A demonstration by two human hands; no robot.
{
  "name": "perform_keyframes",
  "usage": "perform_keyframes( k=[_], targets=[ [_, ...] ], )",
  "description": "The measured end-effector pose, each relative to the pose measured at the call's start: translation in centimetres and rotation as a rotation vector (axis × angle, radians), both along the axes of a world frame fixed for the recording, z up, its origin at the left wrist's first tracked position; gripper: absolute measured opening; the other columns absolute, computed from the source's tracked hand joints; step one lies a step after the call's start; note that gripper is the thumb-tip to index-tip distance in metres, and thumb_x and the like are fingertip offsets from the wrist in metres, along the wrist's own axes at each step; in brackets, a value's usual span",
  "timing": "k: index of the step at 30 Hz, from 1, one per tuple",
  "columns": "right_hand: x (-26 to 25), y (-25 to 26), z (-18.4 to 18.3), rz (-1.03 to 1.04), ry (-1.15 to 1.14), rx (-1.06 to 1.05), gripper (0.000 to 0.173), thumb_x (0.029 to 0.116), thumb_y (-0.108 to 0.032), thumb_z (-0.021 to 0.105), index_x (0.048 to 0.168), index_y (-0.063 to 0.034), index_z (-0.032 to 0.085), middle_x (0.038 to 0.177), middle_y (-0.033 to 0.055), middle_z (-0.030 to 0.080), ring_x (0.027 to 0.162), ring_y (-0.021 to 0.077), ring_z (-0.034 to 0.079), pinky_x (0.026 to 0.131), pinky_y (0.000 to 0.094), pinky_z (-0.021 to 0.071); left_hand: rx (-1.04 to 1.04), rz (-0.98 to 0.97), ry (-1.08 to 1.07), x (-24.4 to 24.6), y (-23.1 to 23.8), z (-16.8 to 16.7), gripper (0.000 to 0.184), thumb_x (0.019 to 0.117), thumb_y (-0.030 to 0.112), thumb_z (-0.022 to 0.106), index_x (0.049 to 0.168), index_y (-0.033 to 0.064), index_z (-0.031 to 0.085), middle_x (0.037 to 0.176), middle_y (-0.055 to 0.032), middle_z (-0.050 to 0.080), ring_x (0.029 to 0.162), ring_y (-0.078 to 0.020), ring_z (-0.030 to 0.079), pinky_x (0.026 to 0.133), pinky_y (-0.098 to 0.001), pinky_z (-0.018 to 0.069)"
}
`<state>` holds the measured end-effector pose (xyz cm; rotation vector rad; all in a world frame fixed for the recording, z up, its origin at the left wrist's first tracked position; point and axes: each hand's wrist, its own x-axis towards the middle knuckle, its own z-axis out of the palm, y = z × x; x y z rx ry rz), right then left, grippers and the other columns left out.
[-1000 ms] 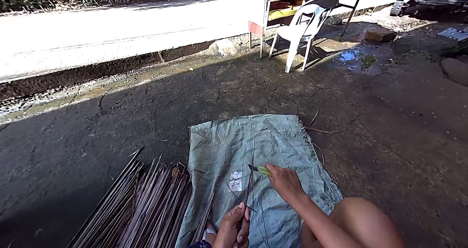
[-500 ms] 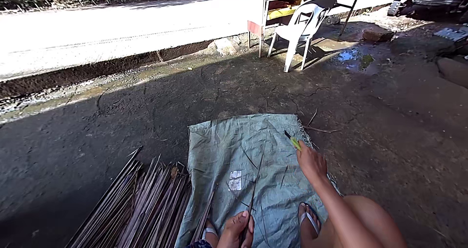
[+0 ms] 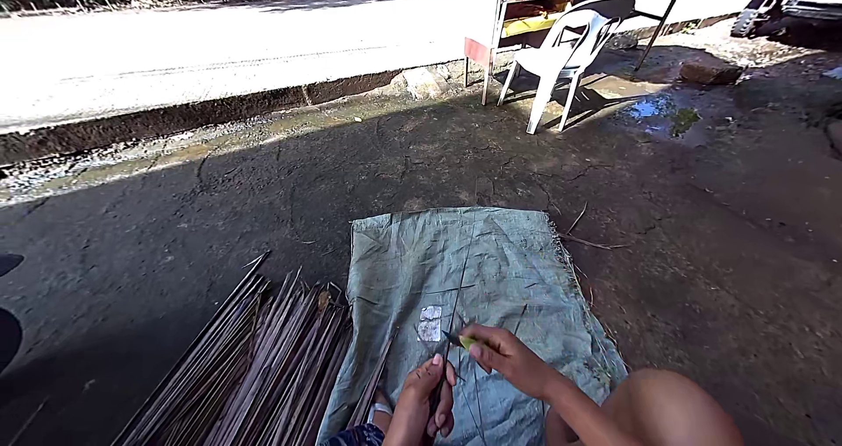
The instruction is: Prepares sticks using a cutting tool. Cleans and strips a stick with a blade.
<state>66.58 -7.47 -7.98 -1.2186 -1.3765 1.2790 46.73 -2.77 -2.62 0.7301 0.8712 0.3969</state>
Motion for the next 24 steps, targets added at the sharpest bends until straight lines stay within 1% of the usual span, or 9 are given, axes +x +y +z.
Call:
perform_keyframes(
  k=[2,4,6,7,12,15,21,22,24],
  targets=[
    [-0.5,-0.1,0.1,0.011,-0.083,0.021,0.049,0.1047,-0.042,0.05,0.119,0.0017,0.067,0.082,0.0035,0.06,0.068,0.0051,0.049,0.066,0.0262,0.0431,-0.008,0.001,-0.015,0.1,-0.1,0.0,0.048,0.1101,0.015,0.017,0.08,0.01,0.055,0.044,0.0072,0.046,0.036,0.0009,0.042,0.04,-0.0139,0.0396],
    [-0.6,-0.1,0.2,0.003,-0.182,0.03,0.051,0.1051,-0.045,0.05,0.12,0.0008,0.069,0.091,0.0137,0.069,0.077,0.017,0.061,0.074,0.0394,0.0502,-0.019,0.005,-0.032,0.1,-0.1,0.0,0.049,0.11,0.015,0.016,0.079,0.011,0.053,0.044,0.0078,0.045,0.035,0.0014,0.042,0.04,-0.0134,0.0389],
    [-0.5,-0.1,0.2,-0.039,-0.286,0.06,0.052,0.1046,-0.048,0.051,0.121,-0.0024,0.071,0.094,0.0166,0.072,0.082,0.0256,0.067,0.075,0.0493,0.0527,-0.055,0.002,-0.072,0.0,0.0,-0.2,0.049,0.11,0.016,0.014,0.078,0.0126,0.052,0.044,0.0089,0.043,0.035,0.0022,0.041,0.04,-0.0126,0.0376],
    [-0.5,-0.2,0.2,-0.071,-0.336,0.083,0.052,0.1042,-0.049,0.052,0.12,-0.0042,0.073,0.096,0.0161,0.074,0.084,0.0275,0.07,0.075,0.0517,0.0536,-0.083,0.0,-0.096,0.0,0.1,-0.3,0.05,0.1102,0.017,0.014,0.078,0.0136,0.052,0.044,0.0098,0.042,0.035,0.0028,0.04,0.039,-0.0121,0.0365],
    [0.4,0.2,0.3,-0.243,-0.465,0.096,0.049,0.1035,-0.047,0.054,0.12,-0.0063,0.074,0.102,0.0147,0.076,0.088,0.0301,0.072,0.076,0.0547,0.055,-0.182,-0.033,-0.176,-0.1,0.4,-0.5,0.052,0.1107,0.019,0.012,0.076,0.0152,0.051,0.044,0.0116,0.04,0.035,0.004,0.04,0.038,-0.0109,0.0351],
    [2.0,0.7,0.6,-0.289,-0.487,0.001,0.049,0.1046,-0.047,0.053,0.124,-0.0068,0.072,0.104,0.0165,0.075,0.092,0.0329,0.072,0.08,0.0571,0.0534,-0.173,-0.055,-0.18,0.0,0.1,-0.6,0.052,0.11,0.019,0.012,0.076,0.016,0.052,0.044,0.012,0.041,0.035,0.0042,0.04,0.038,-0.011,0.0354],
    [4.4,1.5,0.9,-0.503,-0.476,-0.155,0.046,0.1064,-0.043,0.051,0.129,-0.008,0.07,0.1,0.0185,0.073,0.091,0.0355,0.069,0.081,0.0594,0.0504,-0.167,-0.075,-0.197,0.0,0.0,-0.7,0.052,0.1094,0.018,0.014,0.075,0.0162,0.053,0.045,0.0116,0.042,0.036,0.004,0.041,0.039,-0.0112,0.0362],
    [4.7,1.6,0.9,-0.538,-0.461,-0.165,0.045,0.1069,-0.042,0.051,0.13,-0.0079,0.069,0.1,0.0181,0.072,0.09,0.0348,0.068,0.081,0.059,0.0503,-0.169,-0.076,-0.198,-0.1,0.0,-0.7,0.052,0.1094,0.019,0.014,0.075,0.0162,0.053,0.045,0.0116,0.042,0.036,0.004,0.041,0.039,-0.0111,0.0364],
    [5.4,1.7,0.3,-0.643,-0.41,-0.128,0.043,0.1073,-0.038,0.049,0.127,-0.0052,0.069,0.09,0.015,0.068,0.078,0.0287,0.062,0.075,0.0536,0.0487,-0.176,-0.085,-0.192,-0.1,-0.2,-0.6,0.052,0.1092,0.019,0.014,0.075,0.0165,0.053,0.045,0.0116,0.042,0.036,0.0041,0.041,0.039,-0.0111,0.036]
  ],
)
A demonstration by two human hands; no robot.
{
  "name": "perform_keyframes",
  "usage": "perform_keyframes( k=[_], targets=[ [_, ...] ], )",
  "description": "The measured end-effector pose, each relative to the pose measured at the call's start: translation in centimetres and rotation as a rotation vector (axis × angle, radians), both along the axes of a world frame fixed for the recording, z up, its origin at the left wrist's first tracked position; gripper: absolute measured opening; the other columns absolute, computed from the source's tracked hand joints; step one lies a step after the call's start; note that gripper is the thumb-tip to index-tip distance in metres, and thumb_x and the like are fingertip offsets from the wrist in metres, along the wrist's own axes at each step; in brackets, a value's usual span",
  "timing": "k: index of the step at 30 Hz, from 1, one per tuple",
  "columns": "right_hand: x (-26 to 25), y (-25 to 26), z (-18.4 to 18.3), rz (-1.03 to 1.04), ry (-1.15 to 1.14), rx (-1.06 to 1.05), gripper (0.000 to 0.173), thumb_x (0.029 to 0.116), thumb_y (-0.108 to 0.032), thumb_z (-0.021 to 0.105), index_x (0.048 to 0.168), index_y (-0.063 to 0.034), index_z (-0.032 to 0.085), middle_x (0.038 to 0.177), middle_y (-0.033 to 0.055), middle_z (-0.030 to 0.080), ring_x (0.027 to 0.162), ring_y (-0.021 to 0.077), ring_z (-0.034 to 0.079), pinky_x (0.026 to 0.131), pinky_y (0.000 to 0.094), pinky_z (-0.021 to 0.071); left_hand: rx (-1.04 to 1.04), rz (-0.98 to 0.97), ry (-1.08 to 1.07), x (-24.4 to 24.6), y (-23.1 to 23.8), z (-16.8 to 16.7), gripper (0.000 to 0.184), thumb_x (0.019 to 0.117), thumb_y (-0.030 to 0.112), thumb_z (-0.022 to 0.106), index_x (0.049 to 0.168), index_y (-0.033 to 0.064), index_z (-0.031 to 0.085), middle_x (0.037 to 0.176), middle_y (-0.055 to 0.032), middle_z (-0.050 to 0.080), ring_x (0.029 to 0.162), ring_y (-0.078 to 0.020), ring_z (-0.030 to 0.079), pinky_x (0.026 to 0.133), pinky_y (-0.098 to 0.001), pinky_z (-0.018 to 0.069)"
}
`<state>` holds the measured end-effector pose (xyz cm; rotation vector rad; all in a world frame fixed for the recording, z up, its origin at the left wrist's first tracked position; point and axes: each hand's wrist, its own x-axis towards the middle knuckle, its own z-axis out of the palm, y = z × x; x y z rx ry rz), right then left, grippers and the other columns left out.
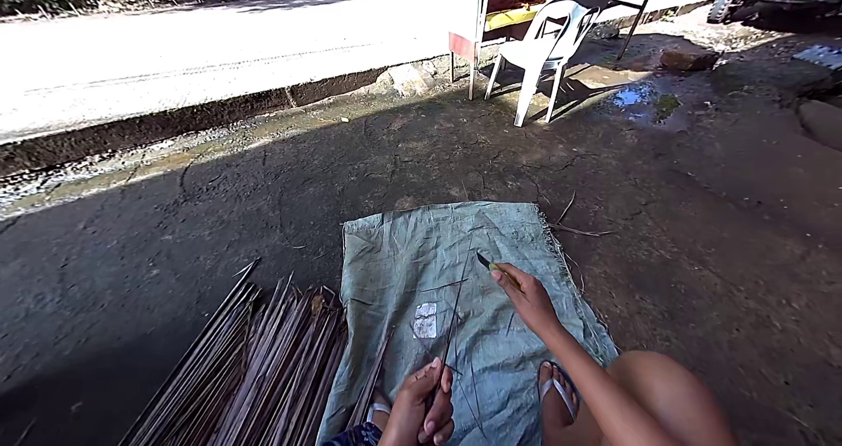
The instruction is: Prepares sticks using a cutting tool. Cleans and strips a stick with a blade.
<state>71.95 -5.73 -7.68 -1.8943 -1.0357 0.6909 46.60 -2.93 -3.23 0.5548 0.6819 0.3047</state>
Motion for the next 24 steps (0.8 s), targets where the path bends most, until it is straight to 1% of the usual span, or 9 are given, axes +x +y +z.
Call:
perform_keyframes(
  k=[3,5,7,9,10,12,14,15,24],
  targets=[
    [1.0,0.1,-0.3,-0.038,0.07,0.08,0.038,0.107,-0.033,0.052,0.124,-0.0036,0.069,0.079,0.0063,0.061,0.067,0.0169,0.052,0.068,0.042,0.0459,0.057,0.006,0.089,0.1,-0.4,0.0,0.05,0.1095,0.017,0.015,0.078,0.0145,0.053,0.045,0.0108,0.042,0.036,0.0037,0.041,0.039,-0.0117,0.0367],
    [0.5,-0.2,-0.4,0.105,0.13,0.113,0.039,0.1048,-0.035,0.052,0.118,-0.0029,0.07,0.075,-0.0005,0.057,0.063,0.0081,0.048,0.064,0.0319,0.045,0.176,0.042,0.215,0.4,-0.5,0.0,0.048,0.1108,0.015,0.018,0.081,0.0099,0.056,0.045,0.0084,0.045,0.035,0.0021,0.041,0.04,-0.0132,0.0392],
    [-1.1,-0.8,-0.2,0.336,0.193,0.092,0.041,0.1039,-0.036,0.052,0.114,0.0006,0.07,0.075,0.0008,0.057,0.063,0.0066,0.048,0.063,0.0286,0.044,0.269,0.07,0.288,0.6,-0.4,-0.1,0.046,0.1113,0.012,0.02,0.084,0.0069,0.057,0.046,0.0073,0.046,0.036,0.0013,0.042,0.041,-0.0138,0.0396],
    [-3.1,-1.5,0.0,0.558,0.223,0.04,0.044,0.1048,-0.037,0.052,0.114,0.0023,0.07,0.078,0.0058,0.061,0.065,0.0098,0.05,0.065,0.0306,0.0445,0.309,0.091,0.312,0.7,-0.4,-0.1,0.044,0.1113,0.011,0.022,0.085,0.006,0.057,0.046,0.0072,0.047,0.037,0.0012,0.042,0.041,-0.0138,0.0397],
    [-3.9,-1.7,0.1,0.633,0.216,0.011,0.044,0.1053,-0.038,0.052,0.114,0.0021,0.07,0.081,0.0091,0.063,0.068,0.0134,0.053,0.067,0.0342,0.046,0.317,0.097,0.315,0.7,-0.4,-0.1,0.043,0.1111,0.01,0.023,0.085,0.006,0.057,0.047,0.0073,0.046,0.037,0.0012,0.041,0.041,-0.0139,0.0395],
    [-4.7,-2.0,0.1,0.697,0.156,-0.041,0.046,0.1053,-0.04,0.053,0.114,0.0015,0.071,0.085,0.016,0.067,0.075,0.0247,0.061,0.073,0.0468,0.0493,0.319,0.099,0.324,0.8,-0.5,-0.1,0.043,0.1114,0.011,0.023,0.086,0.0059,0.057,0.047,0.0073,0.046,0.037,0.0011,0.041,0.041,-0.0139,0.0389],
    [-4.8,-2.1,0.3,0.686,0.055,-0.066,0.049,0.1042,-0.046,0.054,0.116,-0.002,0.072,0.089,0.0187,0.07,0.081,0.0318,0.067,0.075,0.055,0.0509,0.312,0.099,0.334,0.8,-0.5,-0.2,0.043,0.1116,0.011,0.022,0.086,0.0061,0.056,0.046,0.0072,0.045,0.036,0.0011,0.041,0.04,-0.0137,0.0383],
    [-4.8,-2.1,0.4,0.669,0.013,-0.063,0.049,0.1038,-0.047,0.054,0.116,-0.0033,0.073,0.091,0.019,0.072,0.083,0.0331,0.068,0.075,0.0563,0.051,0.308,0.099,0.34,0.8,-0.4,-0.2,0.043,0.1117,0.011,0.022,0.086,0.0064,0.056,0.046,0.0072,0.045,0.036,0.001,0.04,0.04,-0.0138,0.0381],
    [-2.7,-0.8,0.2,0.377,-0.087,-0.118,0.046,0.105,-0.044,0.053,0.121,-0.0051,0.072,0.091,0.019,0.072,0.084,0.0351,0.068,0.076,0.0573,0.0503,0.329,0.023,0.349,1.0,-1.1,-0.2,0.043,0.1111,0.011,0.023,0.084,0.0071,0.056,0.045,0.0075,0.045,0.036,0.0007,0.041,0.04,-0.0146,0.0394]
  ],
)
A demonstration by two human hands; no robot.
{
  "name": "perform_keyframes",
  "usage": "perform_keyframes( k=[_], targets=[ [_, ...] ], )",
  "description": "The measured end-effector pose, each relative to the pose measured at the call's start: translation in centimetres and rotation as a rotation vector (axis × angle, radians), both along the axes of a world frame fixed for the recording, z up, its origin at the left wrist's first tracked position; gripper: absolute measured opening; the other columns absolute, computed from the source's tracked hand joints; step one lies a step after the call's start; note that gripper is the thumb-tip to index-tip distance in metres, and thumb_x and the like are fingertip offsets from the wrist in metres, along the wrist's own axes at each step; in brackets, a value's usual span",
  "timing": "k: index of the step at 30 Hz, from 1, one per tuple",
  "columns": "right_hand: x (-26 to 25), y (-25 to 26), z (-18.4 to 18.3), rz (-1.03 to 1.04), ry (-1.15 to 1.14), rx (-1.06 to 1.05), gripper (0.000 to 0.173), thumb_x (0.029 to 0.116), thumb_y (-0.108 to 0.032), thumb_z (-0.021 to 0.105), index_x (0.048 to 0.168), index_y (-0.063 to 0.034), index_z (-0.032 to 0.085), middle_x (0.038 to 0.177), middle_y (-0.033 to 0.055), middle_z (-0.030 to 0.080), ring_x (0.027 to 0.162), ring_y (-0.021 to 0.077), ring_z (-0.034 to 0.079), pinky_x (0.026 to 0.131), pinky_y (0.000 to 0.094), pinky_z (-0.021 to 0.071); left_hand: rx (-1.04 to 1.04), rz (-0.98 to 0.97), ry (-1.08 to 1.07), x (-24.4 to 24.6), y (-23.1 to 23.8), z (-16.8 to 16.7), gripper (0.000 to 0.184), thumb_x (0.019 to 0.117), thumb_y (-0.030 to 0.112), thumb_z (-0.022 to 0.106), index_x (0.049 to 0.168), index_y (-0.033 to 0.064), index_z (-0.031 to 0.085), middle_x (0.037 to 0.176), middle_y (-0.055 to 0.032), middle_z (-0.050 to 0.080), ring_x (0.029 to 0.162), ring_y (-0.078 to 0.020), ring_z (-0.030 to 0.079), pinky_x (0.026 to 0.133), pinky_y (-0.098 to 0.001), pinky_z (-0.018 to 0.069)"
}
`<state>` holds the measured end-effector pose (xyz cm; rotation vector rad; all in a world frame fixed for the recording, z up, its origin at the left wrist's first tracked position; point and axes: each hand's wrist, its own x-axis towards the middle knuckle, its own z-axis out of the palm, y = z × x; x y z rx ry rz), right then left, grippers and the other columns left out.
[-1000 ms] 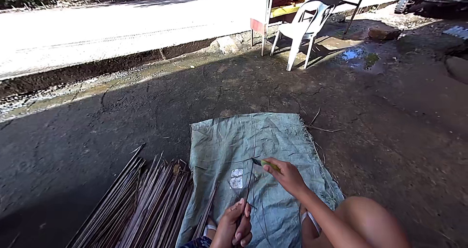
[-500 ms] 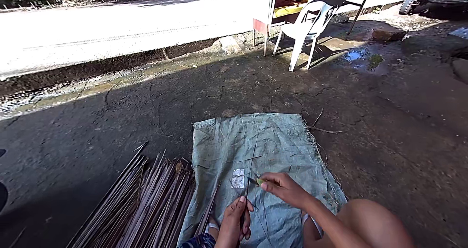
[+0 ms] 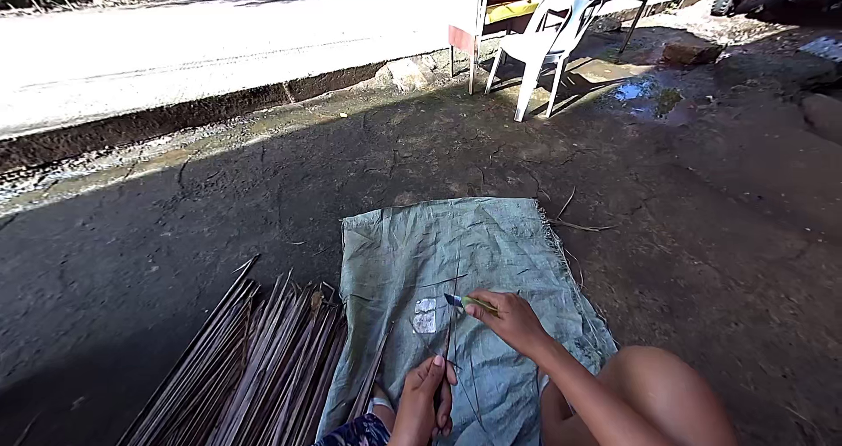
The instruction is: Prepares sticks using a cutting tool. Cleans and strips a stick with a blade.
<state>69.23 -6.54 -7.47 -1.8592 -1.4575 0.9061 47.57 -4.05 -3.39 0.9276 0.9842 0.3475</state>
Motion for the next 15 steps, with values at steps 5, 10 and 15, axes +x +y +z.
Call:
perform_keyframes(
  k=[5,10,15],
  targets=[
    [1.0,0.3,-0.2,-0.142,0.006,-0.001,0.044,0.106,-0.042,0.053,0.125,-0.007,0.071,0.099,0.0194,0.073,0.091,0.0359,0.069,0.08,0.0589,0.0504,-0.003,-0.033,0.012,0.1,-0.6,0.2,0.043,0.111,0.011,0.024,0.084,0.0077,0.056,0.046,0.008,0.045,0.037,0.0008,0.041,0.041,-0.0143,0.039],
    [3.0,0.9,-0.9,-0.323,0.157,0.044,0.041,0.1084,-0.033,0.051,0.14,-0.0112,0.064,0.086,0.0088,0.068,0.066,0.0186,0.058,0.067,0.0412,0.0496,0.02,-0.085,0.01,-0.1,-1.6,0.4,0.044,0.1096,0.007,0.023,0.082,0.0076,0.058,0.046,0.0088,0.048,0.038,0.0025,0.042,0.043,-0.0132,0.0381],
    [3.0,0.8,0.7,-0.4,0.497,0.155,0.027,0.1088,-0.011,0.046,0.125,0.0056,0.059,0.067,-0.0031,0.052,0.052,0.0024,0.051,0.052,0.0186,0.0469,0.082,-0.104,0.029,-0.4,-1.7,0.3,0.042,0.1094,0.006,0.024,0.088,0.0038,0.061,0.048,0.0087,0.051,0.039,0.0037,0.043,0.043,-0.0123,0.0386]
  ],
)
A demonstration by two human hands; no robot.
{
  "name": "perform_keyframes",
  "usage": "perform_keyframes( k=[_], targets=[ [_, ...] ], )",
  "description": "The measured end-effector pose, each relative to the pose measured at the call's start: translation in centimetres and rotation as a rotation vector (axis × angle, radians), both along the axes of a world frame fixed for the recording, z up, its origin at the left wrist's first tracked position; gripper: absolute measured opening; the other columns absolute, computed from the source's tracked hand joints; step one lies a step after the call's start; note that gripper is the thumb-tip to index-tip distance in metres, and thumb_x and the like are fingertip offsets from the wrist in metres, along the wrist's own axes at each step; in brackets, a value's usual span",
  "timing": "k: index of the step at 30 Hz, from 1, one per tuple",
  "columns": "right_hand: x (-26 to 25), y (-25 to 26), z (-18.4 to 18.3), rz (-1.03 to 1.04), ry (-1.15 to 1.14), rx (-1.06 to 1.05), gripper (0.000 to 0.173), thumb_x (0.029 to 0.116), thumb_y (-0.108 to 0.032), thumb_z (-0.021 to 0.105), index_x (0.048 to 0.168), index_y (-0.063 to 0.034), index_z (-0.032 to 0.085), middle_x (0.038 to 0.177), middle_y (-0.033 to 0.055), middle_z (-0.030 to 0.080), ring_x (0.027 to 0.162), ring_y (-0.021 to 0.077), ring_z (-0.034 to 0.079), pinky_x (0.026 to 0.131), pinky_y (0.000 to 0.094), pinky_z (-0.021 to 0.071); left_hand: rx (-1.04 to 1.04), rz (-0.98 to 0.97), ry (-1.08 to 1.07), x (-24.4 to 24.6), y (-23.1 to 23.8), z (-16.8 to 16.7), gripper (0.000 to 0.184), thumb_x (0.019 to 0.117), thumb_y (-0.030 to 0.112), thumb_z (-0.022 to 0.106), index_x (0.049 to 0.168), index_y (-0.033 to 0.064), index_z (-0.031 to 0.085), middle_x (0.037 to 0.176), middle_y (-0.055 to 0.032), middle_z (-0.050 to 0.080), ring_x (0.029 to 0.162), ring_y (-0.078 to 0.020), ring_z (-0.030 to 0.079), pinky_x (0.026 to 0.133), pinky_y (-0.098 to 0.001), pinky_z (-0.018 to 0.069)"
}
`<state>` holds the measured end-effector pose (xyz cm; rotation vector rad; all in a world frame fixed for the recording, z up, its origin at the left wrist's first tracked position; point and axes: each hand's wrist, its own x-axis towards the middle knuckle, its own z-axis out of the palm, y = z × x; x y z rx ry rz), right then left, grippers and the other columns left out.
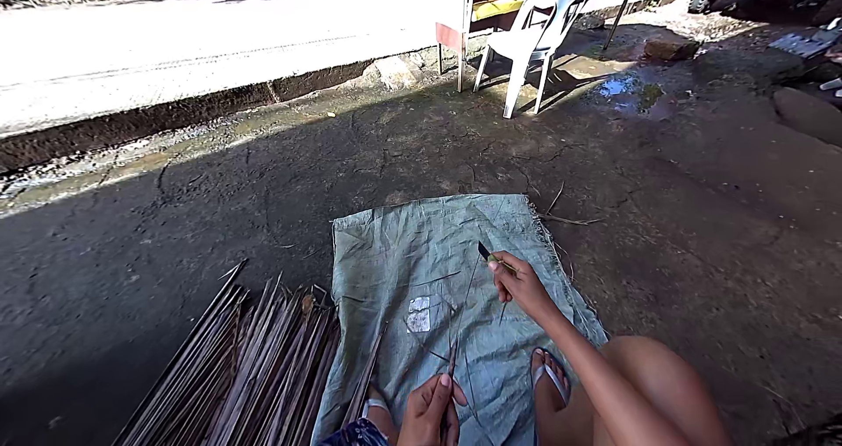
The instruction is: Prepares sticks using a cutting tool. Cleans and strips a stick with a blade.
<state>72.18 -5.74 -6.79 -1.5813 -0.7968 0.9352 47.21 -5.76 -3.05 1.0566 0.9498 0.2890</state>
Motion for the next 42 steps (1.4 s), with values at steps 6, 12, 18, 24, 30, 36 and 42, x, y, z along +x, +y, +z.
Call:
perform_keyframes(
  k=[6,12,18,24,30,36,42],
  targets=[
    [-2.1,-0.9,0.1,0.429,0.177,0.069,0.019,0.1008,-0.013,0.053,0.111,-0.0007,0.064,0.064,-0.0118,0.052,0.051,-0.0049,0.046,0.05,0.0134,0.0407,0.078,0.052,0.028,0.0,0.8,0.3,0.039,0.1098,0.006,0.027,0.103,-0.0028,0.065,0.05,0.0068,0.054,0.039,0.0028,0.045,0.042,-0.013,0.0397],
    [-5.1,-1.5,-1.2,0.594,0.093,0.078,0.033,0.1002,-0.014,0.059,0.125,0.0068,0.064,0.081,0.0018,0.062,0.058,-0.0018,0.044,0.056,0.0165,0.039,0.109,0.08,0.045,0.3,0.9,0.2,0.034,0.1096,0.005,0.033,0.113,-0.0055,0.065,0.052,0.0048,0.057,0.039,0.0025,0.044,0.042,-0.0136,0.0395],
    [-4.5,-1.1,-0.8,0.527,0.123,0.063,0.038,0.1027,-0.013,0.057,0.137,0.0038,0.06,0.087,0.0001,0.065,0.056,-0.0052,0.04,0.053,0.014,0.0358,0.119,0.068,0.063,0.5,0.9,0.1,0.031,0.109,0.003,0.037,0.113,-0.0055,0.066,0.052,0.0042,0.058,0.039,0.0025,0.045,0.042,-0.0137,0.0394],
    [-4.4,-0.9,-0.6,0.465,0.098,0.022,0.036,0.1037,-0.013,0.056,0.137,0.0015,0.061,0.084,-0.0011,0.063,0.056,-0.0038,0.039,0.053,0.0154,0.0359,0.117,0.076,0.062,0.6,0.8,0.1,0.031,0.1088,0.003,0.037,0.111,-0.0052,0.067,0.052,0.0039,0.058,0.038,0.0027,0.044,0.041,-0.0135,0.0385],
    [-4.0,-0.6,-1.0,0.398,0.105,0.035,0.037,0.1035,-0.015,0.056,0.136,0.0013,0.061,0.079,-0.0049,0.06,0.054,-0.0043,0.039,0.051,0.0152,0.0358,0.118,0.065,0.056,0.6,0.8,0.2,0.031,0.1088,0.003,0.037,0.111,-0.0051,0.067,0.052,0.0038,0.058,0.039,0.0027,0.045,0.041,-0.0134,0.0386],
    [-3.4,-0.4,-1.0,0.338,0.084,0.059,0.036,0.1033,-0.014,0.057,0.136,0.0015,0.062,0.079,-0.0055,0.061,0.053,-0.0055,0.04,0.051,0.0139,0.0359,0.131,0.047,0.042,0.7,0.6,0.2,0.031,0.1086,0.003,0.037,0.11,-0.0048,0.068,0.053,0.0045,0.059,0.039,0.0033,0.045,0.042,-0.013,0.0389],
    [-2.6,-0.2,-0.8,0.283,0.034,0.056,0.036,0.1031,-0.014,0.057,0.135,0.0017,0.062,0.077,-0.0051,0.061,0.053,-0.0041,0.04,0.051,0.0155,0.0364,0.131,0.015,0.056,0.5,0.5,0.6,0.031,0.1092,0.004,0.037,0.111,-0.0049,0.067,0.053,0.0043,0.059,0.04,0.0026,0.046,0.043,-0.0139,0.0399]
  ],
)
